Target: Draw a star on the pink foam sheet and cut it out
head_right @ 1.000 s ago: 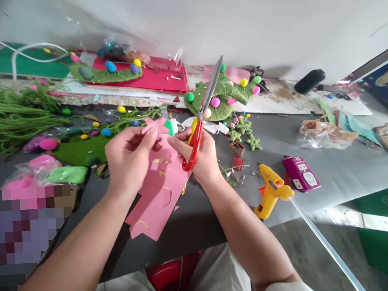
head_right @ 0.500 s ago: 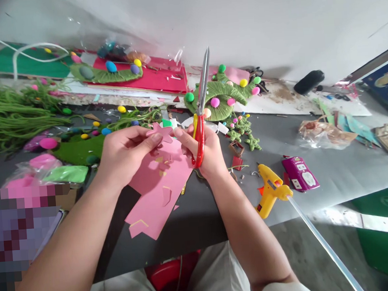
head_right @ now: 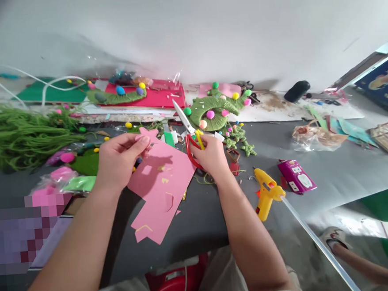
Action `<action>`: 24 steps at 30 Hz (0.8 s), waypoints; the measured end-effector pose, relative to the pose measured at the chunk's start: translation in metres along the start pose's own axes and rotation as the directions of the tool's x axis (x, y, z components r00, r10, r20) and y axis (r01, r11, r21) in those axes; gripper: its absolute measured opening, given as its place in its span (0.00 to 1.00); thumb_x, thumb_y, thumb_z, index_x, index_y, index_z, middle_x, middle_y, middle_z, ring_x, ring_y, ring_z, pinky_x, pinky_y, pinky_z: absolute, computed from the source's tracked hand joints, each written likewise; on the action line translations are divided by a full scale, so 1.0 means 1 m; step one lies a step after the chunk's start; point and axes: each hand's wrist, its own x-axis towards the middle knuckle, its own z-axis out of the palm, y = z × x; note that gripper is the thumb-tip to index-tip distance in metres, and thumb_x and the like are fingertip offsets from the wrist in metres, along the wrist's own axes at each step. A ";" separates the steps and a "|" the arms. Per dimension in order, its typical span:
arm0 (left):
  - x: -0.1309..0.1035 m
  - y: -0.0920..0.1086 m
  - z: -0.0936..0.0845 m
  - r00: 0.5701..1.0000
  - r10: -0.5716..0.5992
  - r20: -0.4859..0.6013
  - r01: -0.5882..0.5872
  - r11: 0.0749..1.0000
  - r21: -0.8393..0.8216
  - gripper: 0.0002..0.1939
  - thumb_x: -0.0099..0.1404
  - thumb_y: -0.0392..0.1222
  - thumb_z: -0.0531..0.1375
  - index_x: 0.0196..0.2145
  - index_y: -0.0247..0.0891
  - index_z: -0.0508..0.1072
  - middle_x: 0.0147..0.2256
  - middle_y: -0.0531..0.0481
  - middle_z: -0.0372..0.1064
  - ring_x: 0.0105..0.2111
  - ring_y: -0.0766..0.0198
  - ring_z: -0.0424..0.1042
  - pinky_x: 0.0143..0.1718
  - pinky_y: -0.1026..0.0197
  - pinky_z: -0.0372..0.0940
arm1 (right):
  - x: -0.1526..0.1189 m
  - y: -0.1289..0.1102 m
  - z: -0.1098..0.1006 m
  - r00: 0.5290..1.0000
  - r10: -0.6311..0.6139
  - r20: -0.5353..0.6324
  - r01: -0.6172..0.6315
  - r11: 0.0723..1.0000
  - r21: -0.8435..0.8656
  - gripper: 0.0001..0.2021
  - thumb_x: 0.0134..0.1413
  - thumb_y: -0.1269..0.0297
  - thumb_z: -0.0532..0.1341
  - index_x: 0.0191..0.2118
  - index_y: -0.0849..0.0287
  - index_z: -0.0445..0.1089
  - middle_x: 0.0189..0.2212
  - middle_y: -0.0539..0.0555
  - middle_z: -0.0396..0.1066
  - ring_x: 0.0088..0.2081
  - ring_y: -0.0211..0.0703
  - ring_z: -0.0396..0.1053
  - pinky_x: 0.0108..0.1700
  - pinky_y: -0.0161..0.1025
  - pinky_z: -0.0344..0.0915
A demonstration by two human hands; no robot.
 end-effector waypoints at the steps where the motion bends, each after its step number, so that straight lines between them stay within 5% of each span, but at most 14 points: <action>1: 0.000 0.000 0.000 1.000 -0.021 0.004 0.021 1.000 -0.014 0.06 0.61 0.43 0.72 0.29 0.41 0.82 0.26 0.51 0.77 0.24 0.67 0.72 0.29 0.64 0.70 | 0.001 0.001 0.000 1.000 -0.008 0.006 0.008 1.000 -0.029 0.13 0.54 0.60 0.65 0.25 0.57 0.61 0.21 0.45 0.54 0.25 0.35 0.50 0.28 0.38 0.47; 6: -0.004 0.003 0.006 0.995 -0.014 0.104 0.015 1.000 -0.006 0.09 0.60 0.45 0.71 0.27 0.38 0.80 0.24 0.50 0.75 0.24 0.66 0.72 0.29 0.64 0.70 | 0.000 -0.004 0.001 0.999 -0.028 0.033 0.033 0.985 -0.172 0.16 0.52 0.57 0.67 0.21 0.57 0.64 0.17 0.45 0.53 0.23 0.37 0.51 0.28 0.39 0.45; 12: -0.011 0.004 0.013 0.981 -0.012 0.193 0.004 0.999 0.044 0.15 0.57 0.52 0.73 0.28 0.37 0.80 0.26 0.47 0.78 0.24 0.64 0.73 0.28 0.62 0.70 | -0.003 -0.009 0.001 0.998 -0.058 -0.002 0.055 0.952 -0.302 0.08 0.51 0.60 0.68 0.27 0.58 0.74 0.23 0.52 0.70 0.27 0.43 0.63 0.31 0.40 0.50; 18: -0.012 0.002 0.011 0.957 0.002 0.291 -0.034 0.994 0.104 0.13 0.59 0.50 0.72 0.26 0.37 0.80 0.25 0.48 0.77 0.24 0.64 0.71 0.29 0.62 0.67 | -0.002 -0.007 0.004 0.997 -0.077 -0.005 0.072 0.947 -0.312 0.08 0.50 0.64 0.70 0.35 0.61 0.77 0.31 0.56 0.77 0.33 0.46 0.70 0.33 0.38 0.55; 24: -0.014 0.003 0.008 0.949 0.041 0.313 -0.086 0.987 0.133 0.13 0.62 0.50 0.70 0.27 0.38 0.81 0.26 0.48 0.77 0.26 0.62 0.72 0.32 0.60 0.67 | -0.006 -0.009 0.009 0.995 -0.096 0.020 0.098 0.963 -0.253 0.04 0.46 0.69 0.70 0.28 0.60 0.75 0.27 0.56 0.76 0.30 0.46 0.69 0.33 0.39 0.55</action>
